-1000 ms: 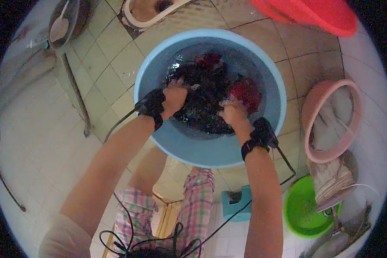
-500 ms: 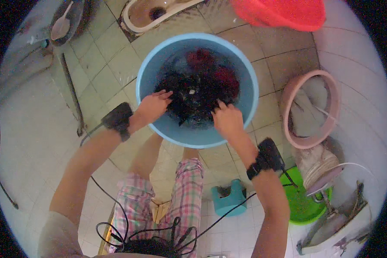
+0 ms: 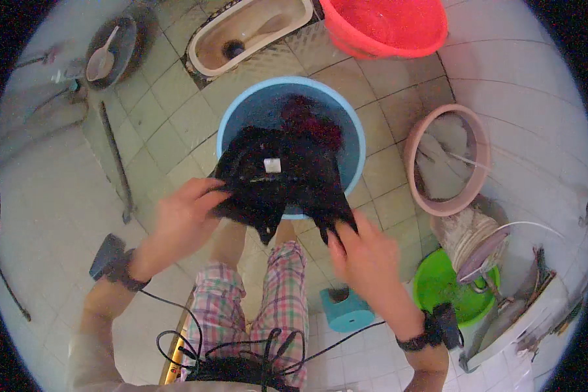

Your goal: Washing and rinsing clothes by hand in buckets.

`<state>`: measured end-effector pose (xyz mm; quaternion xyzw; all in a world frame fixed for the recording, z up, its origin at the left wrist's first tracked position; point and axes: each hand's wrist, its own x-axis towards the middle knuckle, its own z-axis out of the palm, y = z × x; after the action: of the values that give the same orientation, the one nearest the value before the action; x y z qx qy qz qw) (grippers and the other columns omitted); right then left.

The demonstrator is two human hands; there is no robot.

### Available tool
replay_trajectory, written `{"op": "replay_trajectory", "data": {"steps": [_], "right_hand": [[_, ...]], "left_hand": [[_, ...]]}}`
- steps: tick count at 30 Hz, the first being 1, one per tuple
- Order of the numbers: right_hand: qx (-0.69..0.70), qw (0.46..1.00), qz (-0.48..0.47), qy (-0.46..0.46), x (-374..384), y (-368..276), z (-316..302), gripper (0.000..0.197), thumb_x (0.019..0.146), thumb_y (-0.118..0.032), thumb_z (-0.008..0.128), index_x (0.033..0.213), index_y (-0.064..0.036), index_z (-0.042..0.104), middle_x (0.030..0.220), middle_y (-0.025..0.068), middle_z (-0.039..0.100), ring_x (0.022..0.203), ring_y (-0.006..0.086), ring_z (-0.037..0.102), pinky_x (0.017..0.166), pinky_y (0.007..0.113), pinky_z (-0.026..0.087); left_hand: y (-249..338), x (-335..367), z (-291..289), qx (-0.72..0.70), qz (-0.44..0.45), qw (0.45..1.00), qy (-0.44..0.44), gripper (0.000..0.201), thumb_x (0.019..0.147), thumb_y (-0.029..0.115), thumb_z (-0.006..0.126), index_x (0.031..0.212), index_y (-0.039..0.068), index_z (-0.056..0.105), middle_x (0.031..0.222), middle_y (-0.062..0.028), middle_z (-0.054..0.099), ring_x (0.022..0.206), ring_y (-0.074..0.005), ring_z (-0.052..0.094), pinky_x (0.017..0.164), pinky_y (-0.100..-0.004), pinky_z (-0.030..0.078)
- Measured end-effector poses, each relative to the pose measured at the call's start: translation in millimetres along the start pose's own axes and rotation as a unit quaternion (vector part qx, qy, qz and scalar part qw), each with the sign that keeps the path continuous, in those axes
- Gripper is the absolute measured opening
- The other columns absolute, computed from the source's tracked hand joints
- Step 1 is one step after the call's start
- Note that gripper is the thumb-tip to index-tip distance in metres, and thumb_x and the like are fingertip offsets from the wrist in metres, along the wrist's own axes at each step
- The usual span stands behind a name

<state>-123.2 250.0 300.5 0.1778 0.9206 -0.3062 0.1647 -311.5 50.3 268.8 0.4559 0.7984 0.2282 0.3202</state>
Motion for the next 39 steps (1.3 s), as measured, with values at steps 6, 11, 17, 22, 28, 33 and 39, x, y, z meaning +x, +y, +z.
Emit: {"op": "replay_trajectory", "data": {"steps": [6,11,17,22,28,33,39], "right_hand": [[-0.099,0.991,0.059,0.063,86,74,138,0.028,0.071,-0.011,0.052,0.098,-0.0046,0.053,0.097,0.0158,0.048,0.074,0.0293,0.056,0.058,0.038,0.048],[-0.081,0.986,0.144,-0.001,149,120,234,0.038,0.069,-0.011,0.055,0.106,-0.0049,0.047,0.105,0.0163,0.047,0.084,0.0333,0.054,0.064,0.038,0.049],[-0.003,0.978,0.192,-0.079,165,151,288,0.041,0.069,-0.009,0.057,0.109,-0.0100,0.047,0.112,0.0141,0.047,0.088,0.0315,0.054,0.069,0.038,0.048],[0.060,0.975,0.195,-0.085,175,162,310,0.035,0.075,-0.019,0.051,0.109,-0.0103,0.047,0.113,0.0157,0.046,0.098,0.0323,0.049,0.080,0.041,0.042],[0.111,0.954,0.263,-0.087,168,156,300,0.032,0.081,-0.026,0.045,0.102,-0.0018,0.052,0.099,0.0227,0.053,0.094,0.0386,0.049,0.083,0.038,0.039],[0.328,0.889,0.315,-0.056,123,125,264,0.049,0.084,-0.042,0.039,0.098,0.0032,0.052,0.101,0.0234,0.053,0.097,0.0341,0.050,0.082,0.040,0.039],[0.819,0.436,0.370,0.048,95,67,159,0.052,0.081,-0.050,0.043,0.105,-0.0045,0.050,0.097,0.0105,0.055,0.090,0.0174,0.052,0.080,0.034,0.039]], "left_hand": [[-70,52,117,0.105,-0.053,0.990,-0.075,0.034,0.069,0.002,0.049,0.103,0.005,0.051,0.108,-0.0110,0.046,0.094,-0.0269,0.049,0.070,-0.0365,0.047],[-111,94,193,0.110,-0.157,0.981,-0.036,0.043,0.073,0.010,0.052,0.114,0.004,0.041,0.111,-0.0135,0.042,0.096,-0.0341,0.047,0.070,-0.0395,0.046],[-153,122,247,0.110,-0.187,0.975,-0.038,0.063,0.073,0.047,0.054,0.112,-0.001,0.041,0.100,-0.0206,0.049,0.081,-0.0357,0.055,0.066,-0.0414,0.047],[-204,115,281,0.180,-0.146,0.971,-0.052,0.045,0.076,0.038,0.054,0.104,0.003,0.049,0.100,-0.0168,0.053,0.082,-0.0352,0.055,0.065,-0.0421,0.046],[-178,120,241,-0.024,-0.205,0.976,-0.070,0.026,0.078,0.024,0.051,0.091,0.002,0.055,0.083,-0.0191,0.056,0.075,-0.0369,0.055,0.065,-0.0434,0.045],[-108,111,200,-0.067,-0.183,0.980,-0.027,0.023,0.080,0.019,0.050,0.095,0.004,0.057,0.084,-0.0208,0.057,0.078,-0.0350,0.055,0.067,-0.0423,0.045],[-18,66,178,0.001,-0.090,0.990,-0.111,0.042,0.078,0.011,0.046,0.119,0.007,0.038,0.113,-0.0212,0.045,0.080,-0.0355,0.054,0.066,-0.0400,0.046]]}}
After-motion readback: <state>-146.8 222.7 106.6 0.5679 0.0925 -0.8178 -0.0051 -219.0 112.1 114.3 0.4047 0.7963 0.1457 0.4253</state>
